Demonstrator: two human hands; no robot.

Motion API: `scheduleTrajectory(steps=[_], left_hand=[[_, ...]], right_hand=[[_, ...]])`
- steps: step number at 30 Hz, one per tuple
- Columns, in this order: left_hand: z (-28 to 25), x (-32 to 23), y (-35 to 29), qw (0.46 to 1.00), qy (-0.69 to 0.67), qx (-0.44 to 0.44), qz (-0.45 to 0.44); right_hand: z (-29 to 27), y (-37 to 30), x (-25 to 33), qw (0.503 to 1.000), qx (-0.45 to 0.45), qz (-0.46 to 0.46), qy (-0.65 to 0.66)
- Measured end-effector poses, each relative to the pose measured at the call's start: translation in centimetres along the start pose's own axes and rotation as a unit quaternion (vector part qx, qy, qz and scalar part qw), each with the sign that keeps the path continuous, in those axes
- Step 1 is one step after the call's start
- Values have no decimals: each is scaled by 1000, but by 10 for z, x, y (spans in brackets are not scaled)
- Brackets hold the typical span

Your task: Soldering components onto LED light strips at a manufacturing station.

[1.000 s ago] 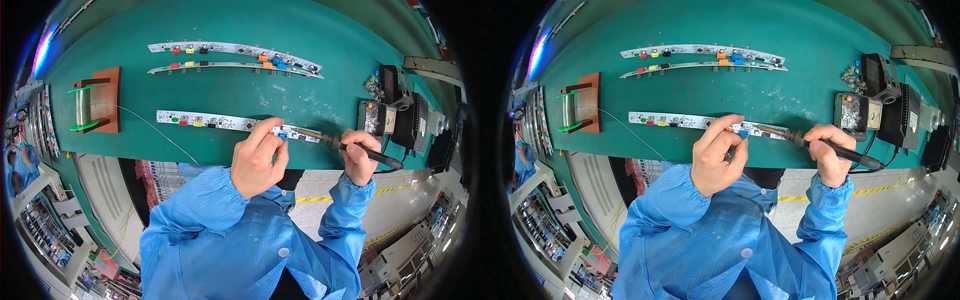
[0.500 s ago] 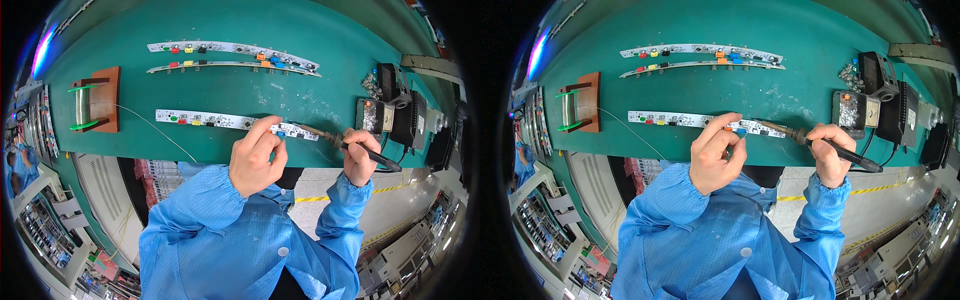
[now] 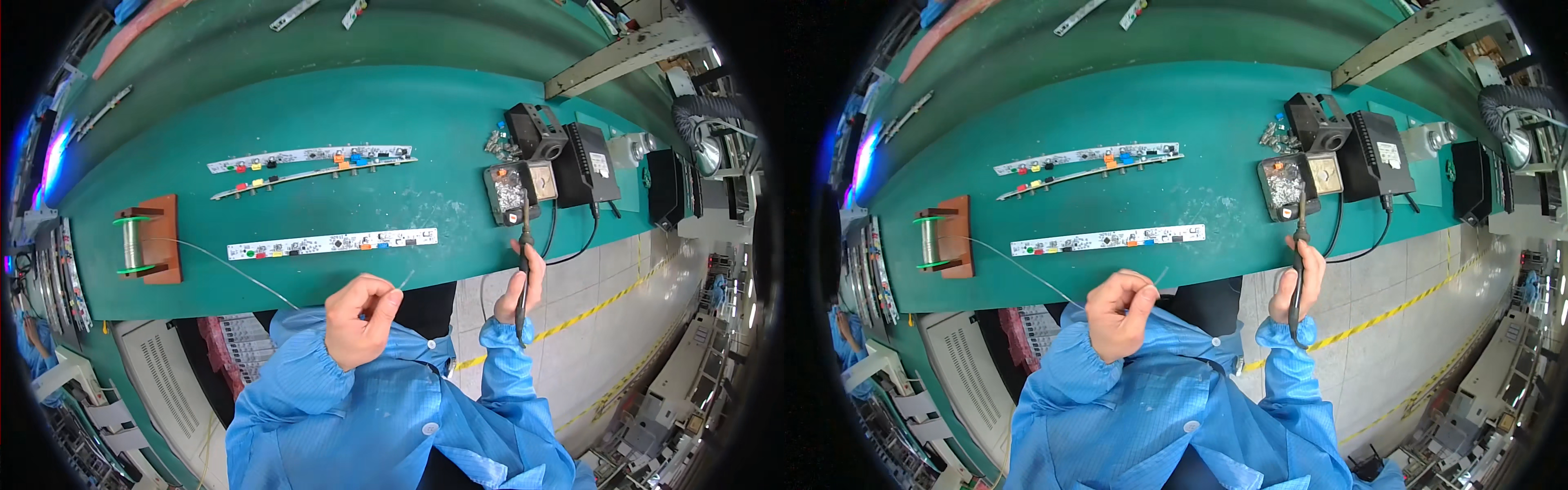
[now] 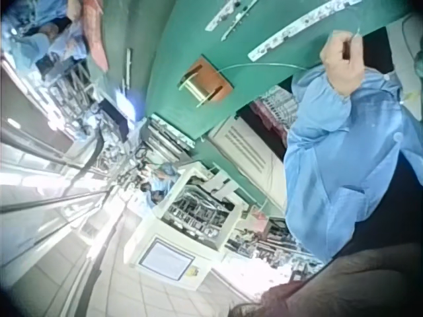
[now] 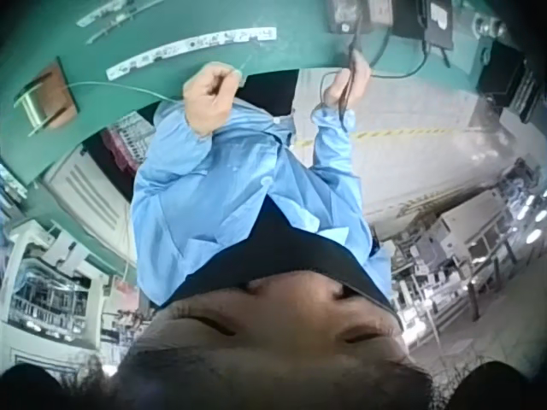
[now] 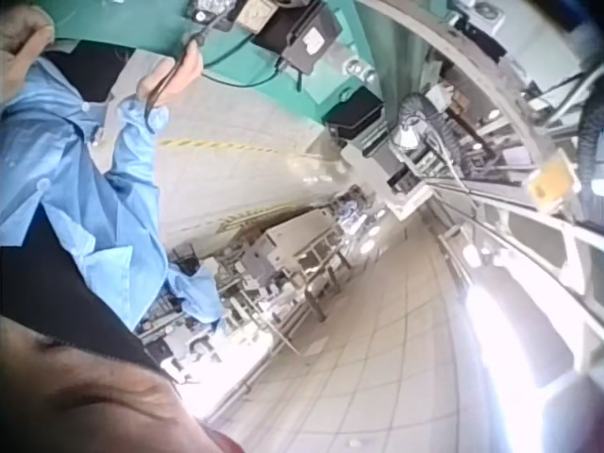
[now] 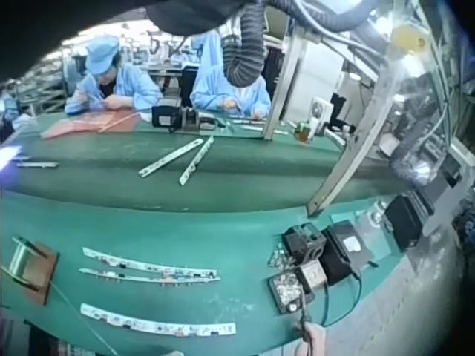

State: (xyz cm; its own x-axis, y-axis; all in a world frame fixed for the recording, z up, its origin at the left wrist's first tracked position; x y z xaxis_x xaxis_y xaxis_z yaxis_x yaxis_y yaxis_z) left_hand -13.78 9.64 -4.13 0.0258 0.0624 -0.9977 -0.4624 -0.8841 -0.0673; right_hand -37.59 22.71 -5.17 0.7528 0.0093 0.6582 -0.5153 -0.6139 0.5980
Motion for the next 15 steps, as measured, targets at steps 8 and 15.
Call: scheduleTrajectory(steps=[8,15], left_hand=[[34,27,-44,969,-148,129,-150],[32,21,-71,966,-174,157,-111]], right_hand=[[-6,-10,37,983,-47,107,142],[41,-39,121,924,105,114,349]])
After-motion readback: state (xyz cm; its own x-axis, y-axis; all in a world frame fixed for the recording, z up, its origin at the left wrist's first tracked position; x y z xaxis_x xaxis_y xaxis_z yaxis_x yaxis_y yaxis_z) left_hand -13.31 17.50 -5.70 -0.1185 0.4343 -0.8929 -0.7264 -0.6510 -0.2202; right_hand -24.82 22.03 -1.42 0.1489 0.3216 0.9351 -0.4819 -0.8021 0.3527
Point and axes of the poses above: each hand's wrist, its own y-axis towards the middle knuckle, its own z-axis out of the palm, x = y × z, the point moved 7 cm from there along y, towards the middle knuckle, and after that the axes turned 7 degrees about -z, right-handed, at the moved point
